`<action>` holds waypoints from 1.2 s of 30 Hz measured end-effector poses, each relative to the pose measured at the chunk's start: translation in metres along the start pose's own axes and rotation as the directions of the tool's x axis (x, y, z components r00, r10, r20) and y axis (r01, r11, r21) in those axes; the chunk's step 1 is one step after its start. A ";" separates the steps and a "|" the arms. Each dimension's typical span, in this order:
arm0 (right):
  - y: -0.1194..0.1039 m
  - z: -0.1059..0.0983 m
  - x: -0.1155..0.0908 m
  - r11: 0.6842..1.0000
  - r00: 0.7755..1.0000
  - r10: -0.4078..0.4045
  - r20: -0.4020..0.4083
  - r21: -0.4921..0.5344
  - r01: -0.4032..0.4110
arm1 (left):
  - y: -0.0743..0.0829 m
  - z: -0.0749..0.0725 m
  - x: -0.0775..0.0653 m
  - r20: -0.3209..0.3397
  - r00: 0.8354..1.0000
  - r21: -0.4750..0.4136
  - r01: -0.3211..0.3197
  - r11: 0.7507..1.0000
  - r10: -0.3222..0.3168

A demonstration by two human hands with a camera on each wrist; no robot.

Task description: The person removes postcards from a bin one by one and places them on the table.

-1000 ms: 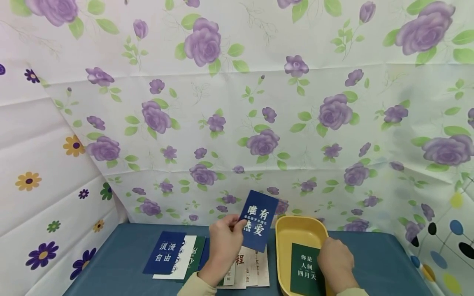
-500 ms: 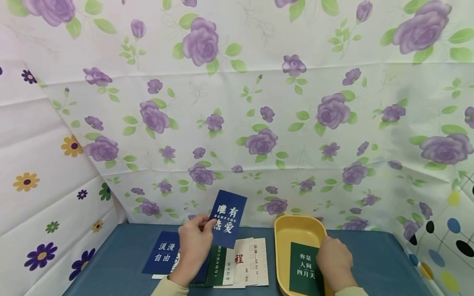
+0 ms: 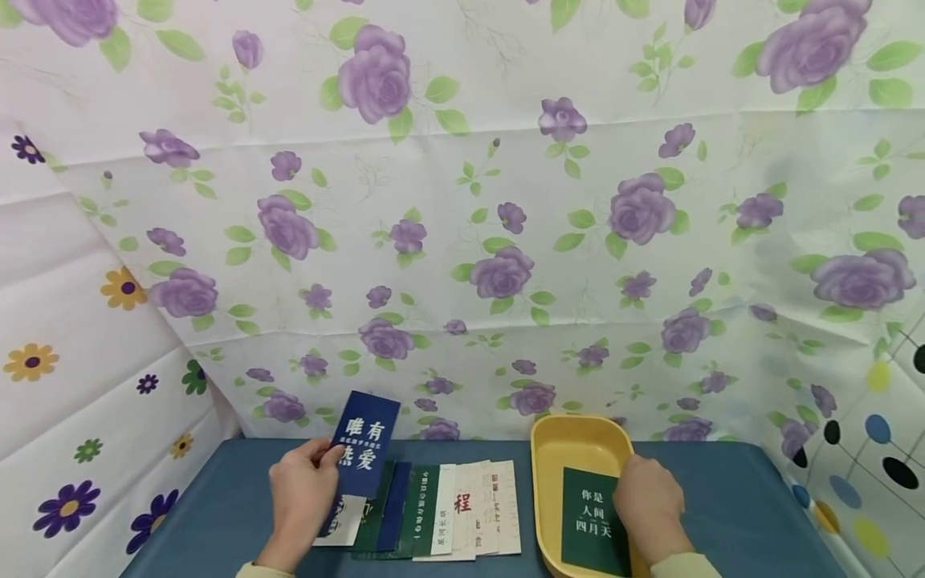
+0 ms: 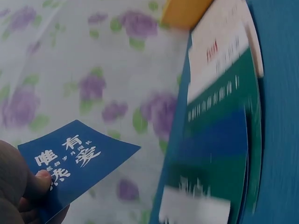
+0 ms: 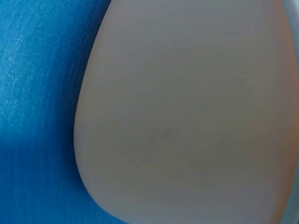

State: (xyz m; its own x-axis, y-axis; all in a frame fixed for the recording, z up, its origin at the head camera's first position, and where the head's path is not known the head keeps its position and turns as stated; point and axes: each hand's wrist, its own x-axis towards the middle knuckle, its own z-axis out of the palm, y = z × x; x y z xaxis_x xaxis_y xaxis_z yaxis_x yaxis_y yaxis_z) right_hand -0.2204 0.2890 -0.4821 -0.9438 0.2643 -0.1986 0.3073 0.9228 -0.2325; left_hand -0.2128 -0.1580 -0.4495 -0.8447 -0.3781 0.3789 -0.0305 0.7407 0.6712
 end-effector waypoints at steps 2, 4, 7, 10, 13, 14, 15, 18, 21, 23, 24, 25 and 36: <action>-0.001 -0.001 0.000 1.000 1.000 -0.004 -0.005 -0.001 0.004 | -0.012 -0.005 0.007 -0.017 1.000 0.023 0.020 1.000 -0.019; -0.001 -0.002 -0.001 1.000 1.000 -0.006 -0.012 -0.001 0.006 | -0.024 -0.010 0.013 -0.036 0.999 0.039 0.041 0.998 -0.039; -0.002 -0.003 -0.001 1.000 1.000 -0.010 -0.022 -0.006 0.010 | -0.040 -0.015 0.021 -0.049 0.996 0.063 0.079 0.995 -0.076; -0.003 -0.004 -0.001 1.000 1.000 -0.005 -0.019 -0.013 0.005 | -0.057 -0.018 0.025 -0.045 0.992 0.094 0.122 0.988 -0.118; -0.003 -0.005 -0.001 1.000 1.000 -0.002 -0.012 -0.018 0.002 | -0.073 -0.018 0.027 -0.037 0.986 0.125 0.165 0.978 -0.161; -0.003 -0.005 -0.002 1.000 1.000 -0.002 -0.009 -0.019 0.002 | -0.078 -0.019 0.028 -0.036 0.984 0.131 0.175 0.976 -0.172; -0.003 -0.005 -0.002 1.000 1.000 -0.004 -0.008 -0.019 0.003 | -0.083 -0.019 0.028 -0.031 0.983 0.138 0.186 0.973 -0.183; -0.003 -0.005 -0.002 1.000 1.000 -0.005 -0.010 -0.018 0.005 | -0.093 -0.019 0.029 -0.007 0.978 0.158 0.208 0.965 -0.209; -0.003 -0.005 -0.002 1.000 1.000 -0.003 -0.010 -0.020 0.003 | -0.100 -0.018 0.029 0.017 0.973 0.181 0.224 0.958 -0.230; -0.003 -0.004 -0.002 1.000 1.000 0.000 -0.010 -0.024 0.000 | -0.103 -0.018 0.028 0.033 0.970 0.198 0.232 0.952 -0.243; -0.003 -0.003 -0.001 1.000 1.000 0.001 -0.010 -0.027 -0.001 | -0.104 -0.018 0.028 0.038 0.967 0.206 0.237 0.949 -0.250; -0.003 -0.002 -0.001 1.000 1.000 0.002 -0.009 -0.029 -0.003 | -0.105 -0.017 0.028 0.045 0.965 0.215 0.242 0.946 -0.257; -0.002 -0.001 -0.002 1.000 1.000 0.005 -0.005 -0.020 -0.005 | -0.121 -0.009 0.026 0.055 0.956 0.307 0.259 0.916 -0.289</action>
State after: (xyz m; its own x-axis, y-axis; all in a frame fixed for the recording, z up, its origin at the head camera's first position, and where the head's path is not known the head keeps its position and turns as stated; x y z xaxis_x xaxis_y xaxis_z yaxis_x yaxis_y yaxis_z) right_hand -0.2196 0.2867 -0.4808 -0.9428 0.2704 -0.1947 0.3097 0.9268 -0.2123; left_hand -0.2265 -0.2628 -0.5152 -0.8278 -0.5448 0.1338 -0.4108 0.7511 0.5168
